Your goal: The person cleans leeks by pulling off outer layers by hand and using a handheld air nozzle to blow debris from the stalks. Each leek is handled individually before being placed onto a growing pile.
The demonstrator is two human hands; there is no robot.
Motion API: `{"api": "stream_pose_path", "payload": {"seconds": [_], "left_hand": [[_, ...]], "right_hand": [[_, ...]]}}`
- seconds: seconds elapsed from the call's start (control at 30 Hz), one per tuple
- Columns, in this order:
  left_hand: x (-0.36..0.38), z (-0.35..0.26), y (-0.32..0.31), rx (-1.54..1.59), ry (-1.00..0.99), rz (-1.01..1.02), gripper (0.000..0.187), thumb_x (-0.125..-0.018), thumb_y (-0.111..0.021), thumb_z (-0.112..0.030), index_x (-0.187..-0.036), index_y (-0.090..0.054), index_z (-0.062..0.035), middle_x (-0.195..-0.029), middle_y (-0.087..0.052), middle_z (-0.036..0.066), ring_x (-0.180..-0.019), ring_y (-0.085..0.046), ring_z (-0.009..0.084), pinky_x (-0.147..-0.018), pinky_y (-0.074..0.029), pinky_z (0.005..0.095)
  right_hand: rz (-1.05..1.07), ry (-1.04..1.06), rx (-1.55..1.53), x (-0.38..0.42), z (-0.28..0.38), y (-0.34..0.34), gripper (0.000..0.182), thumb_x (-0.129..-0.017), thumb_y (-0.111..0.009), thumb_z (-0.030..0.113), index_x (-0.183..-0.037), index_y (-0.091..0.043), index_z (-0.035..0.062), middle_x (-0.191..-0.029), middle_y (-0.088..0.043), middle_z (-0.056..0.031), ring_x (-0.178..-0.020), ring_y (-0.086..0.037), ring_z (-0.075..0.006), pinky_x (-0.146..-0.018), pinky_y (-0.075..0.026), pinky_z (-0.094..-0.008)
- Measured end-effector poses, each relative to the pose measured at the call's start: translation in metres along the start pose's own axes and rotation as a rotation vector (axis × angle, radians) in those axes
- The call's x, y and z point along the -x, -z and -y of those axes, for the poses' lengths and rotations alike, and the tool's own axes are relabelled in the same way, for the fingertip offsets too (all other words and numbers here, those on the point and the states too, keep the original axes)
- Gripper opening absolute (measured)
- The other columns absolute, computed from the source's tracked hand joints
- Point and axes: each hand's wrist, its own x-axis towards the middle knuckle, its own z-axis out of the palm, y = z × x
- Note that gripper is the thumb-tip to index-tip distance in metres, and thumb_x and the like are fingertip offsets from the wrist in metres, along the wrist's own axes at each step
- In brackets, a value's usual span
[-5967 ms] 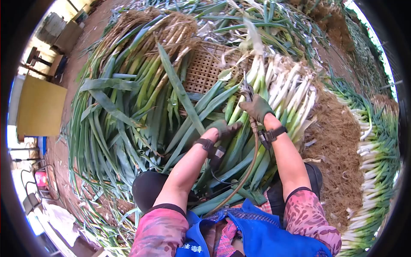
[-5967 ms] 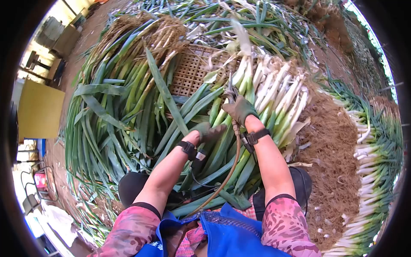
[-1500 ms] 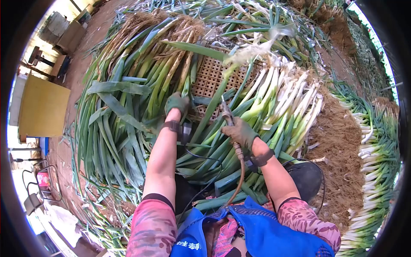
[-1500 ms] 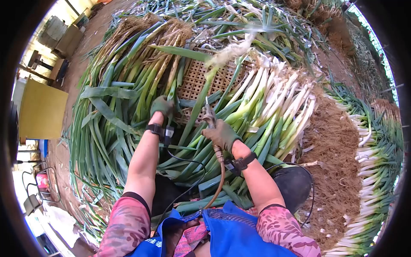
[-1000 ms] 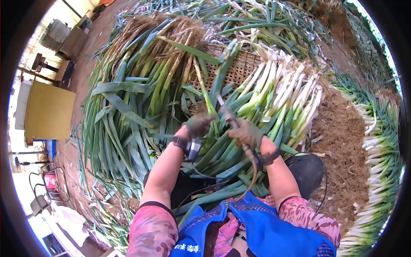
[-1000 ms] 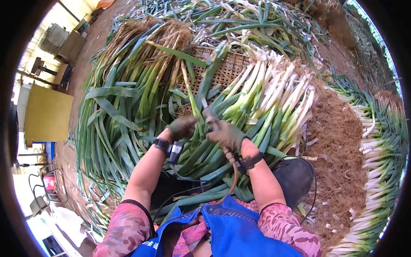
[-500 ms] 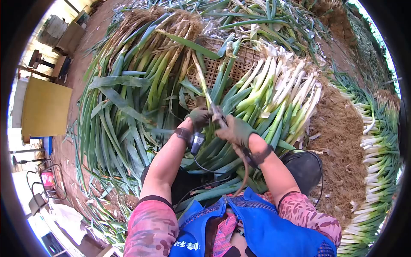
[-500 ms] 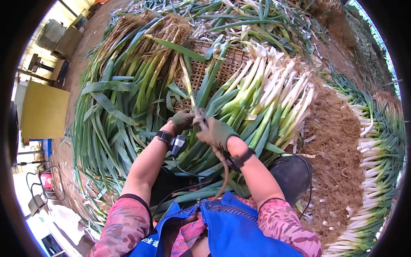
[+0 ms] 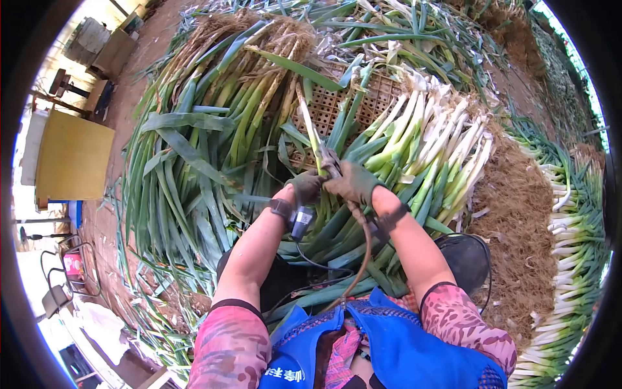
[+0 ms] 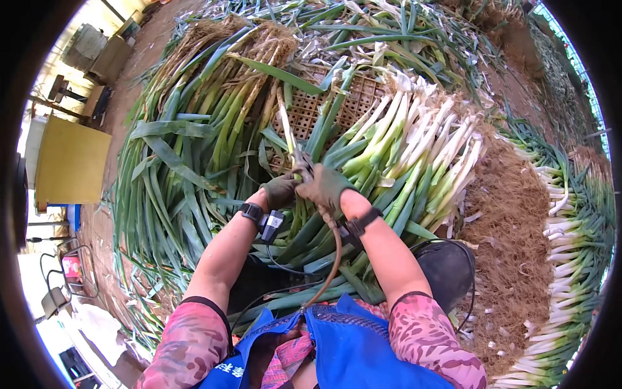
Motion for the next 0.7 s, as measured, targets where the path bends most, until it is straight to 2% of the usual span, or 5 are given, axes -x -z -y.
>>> {"api": "stream_pose_path", "payload": {"seconds": [0.13,0.2,0.33,0.37,0.7], "left_hand": [[0.028,-0.014,-0.009,0.081,-0.002,-0.007,0.022,-0.095,-0.069,-0.024,-0.113,-0.065,-0.0118,-0.094,-0.068,0.0,-0.082,-0.067,0.0123,-0.072,-0.055,0.031],[0.032,-0.018,-0.011,0.1,0.071,-0.051,0.022,-0.095,-0.07,-0.023,-0.112,-0.064,-0.0108,-0.095,-0.068,0.001,-0.082,-0.068,0.0133,-0.073,-0.057,0.0319],[0.029,-0.014,-0.002,0.071,0.068,-0.056,0.023,-0.093,-0.074,-0.024,-0.108,-0.064,-0.0088,-0.094,-0.068,0.003,-0.079,-0.068,0.0139,-0.073,-0.058,0.032],[0.029,-0.013,-0.001,0.094,0.063,-0.032,0.023,-0.092,-0.075,-0.024,-0.106,-0.064,-0.0087,-0.093,-0.069,0.003,-0.078,-0.068,0.014,-0.073,-0.058,0.0319],[0.046,-0.026,-0.007,0.077,0.11,-0.035,0.022,-0.092,-0.076,-0.022,-0.103,-0.066,-0.0059,-0.086,-0.07,0.004,-0.072,-0.068,0.0164,-0.068,-0.057,0.0318]], "right_hand": [[0.007,-0.077,-0.137,-0.04,0.044,0.015,0.033,-0.087,-0.065,0.025,-0.094,-0.053,-0.0049,-0.054,-0.054,-0.0159,-0.037,-0.055,-0.0299,-0.031,-0.041,-0.0429],[0.116,-0.157,-0.19,-0.065,0.046,0.027,0.032,-0.087,-0.062,0.025,-0.09,-0.057,-0.0065,-0.057,-0.058,-0.0174,-0.039,-0.058,-0.0317,-0.033,-0.044,-0.0461],[0.047,0.141,0.094,-0.065,0.043,0.023,0.04,-0.078,-0.07,0.032,-0.091,-0.062,-0.0052,-0.064,-0.064,-0.0171,-0.048,-0.064,-0.0281,-0.046,-0.051,-0.0407],[0.038,0.074,0.166,-0.067,0.041,0.022,0.045,-0.075,-0.07,0.036,-0.093,-0.071,-0.005,-0.073,-0.07,-0.0186,-0.072,-0.072,-0.0296,-0.066,-0.056,-0.0407],[0.022,-0.045,-0.084,-0.082,0.054,0.027,0.049,-0.078,-0.071,0.036,-0.1,-0.06,-0.005,-0.063,-0.065,-0.0157,-0.05,-0.064,-0.0253,-0.047,-0.05,-0.0386]]}}
